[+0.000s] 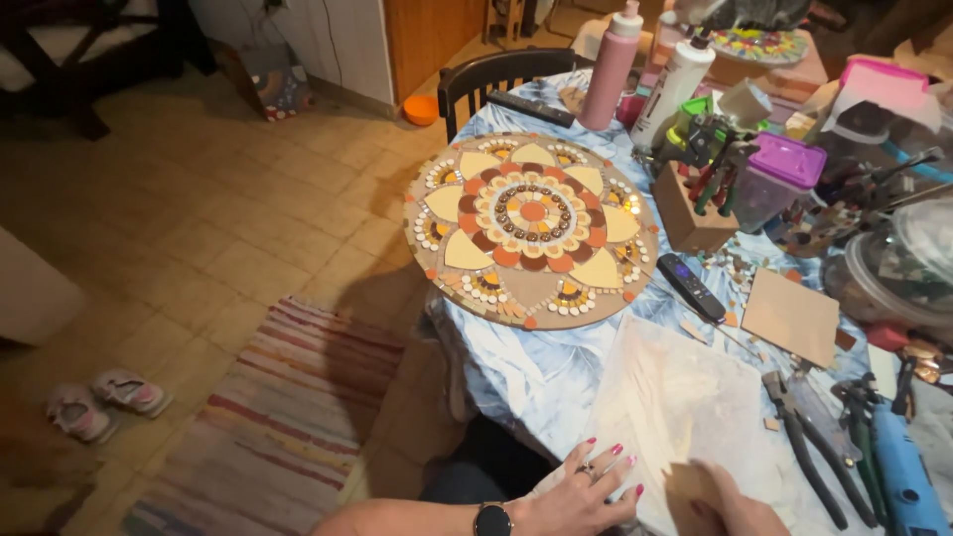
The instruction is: Sand the edges of a small wooden mosaic piece using sandpaper before fitting it into a large mandala artwork.
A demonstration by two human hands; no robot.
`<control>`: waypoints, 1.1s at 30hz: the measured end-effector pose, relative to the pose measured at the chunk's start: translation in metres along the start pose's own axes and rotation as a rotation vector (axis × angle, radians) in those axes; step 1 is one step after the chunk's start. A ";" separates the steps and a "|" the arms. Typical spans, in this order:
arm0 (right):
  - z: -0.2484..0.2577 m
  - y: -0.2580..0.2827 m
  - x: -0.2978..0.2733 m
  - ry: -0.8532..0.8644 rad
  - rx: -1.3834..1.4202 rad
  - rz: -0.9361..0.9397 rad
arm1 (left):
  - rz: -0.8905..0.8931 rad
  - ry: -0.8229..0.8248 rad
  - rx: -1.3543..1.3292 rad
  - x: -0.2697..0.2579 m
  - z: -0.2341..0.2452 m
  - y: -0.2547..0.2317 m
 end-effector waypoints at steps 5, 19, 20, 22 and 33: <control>0.041 0.057 -0.017 -0.226 0.179 0.293 | -0.006 0.129 -0.068 0.005 0.018 -0.005; 0.061 0.090 -0.062 -0.071 -0.061 0.259 | 0.026 0.166 -0.023 0.015 0.014 -0.003; 0.056 0.076 -0.070 -0.081 -0.054 0.234 | 0.030 0.160 -0.018 0.015 0.015 -0.003; 0.058 0.080 -0.065 -0.093 -0.036 0.235 | 0.024 0.161 -0.010 0.014 0.010 -0.005; 0.090 0.127 0.001 -0.234 0.003 0.365 | 0.028 0.164 -0.012 0.016 0.014 -0.002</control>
Point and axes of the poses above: each hand's wrist, its own x-axis towards the middle knuckle, its own z-axis out of the back of the hand, y = z × x, the point moved 8 cm from there along x, towards the middle knuckle, and after that the axes turned 6 degrees about y, right-handed, at the moved point
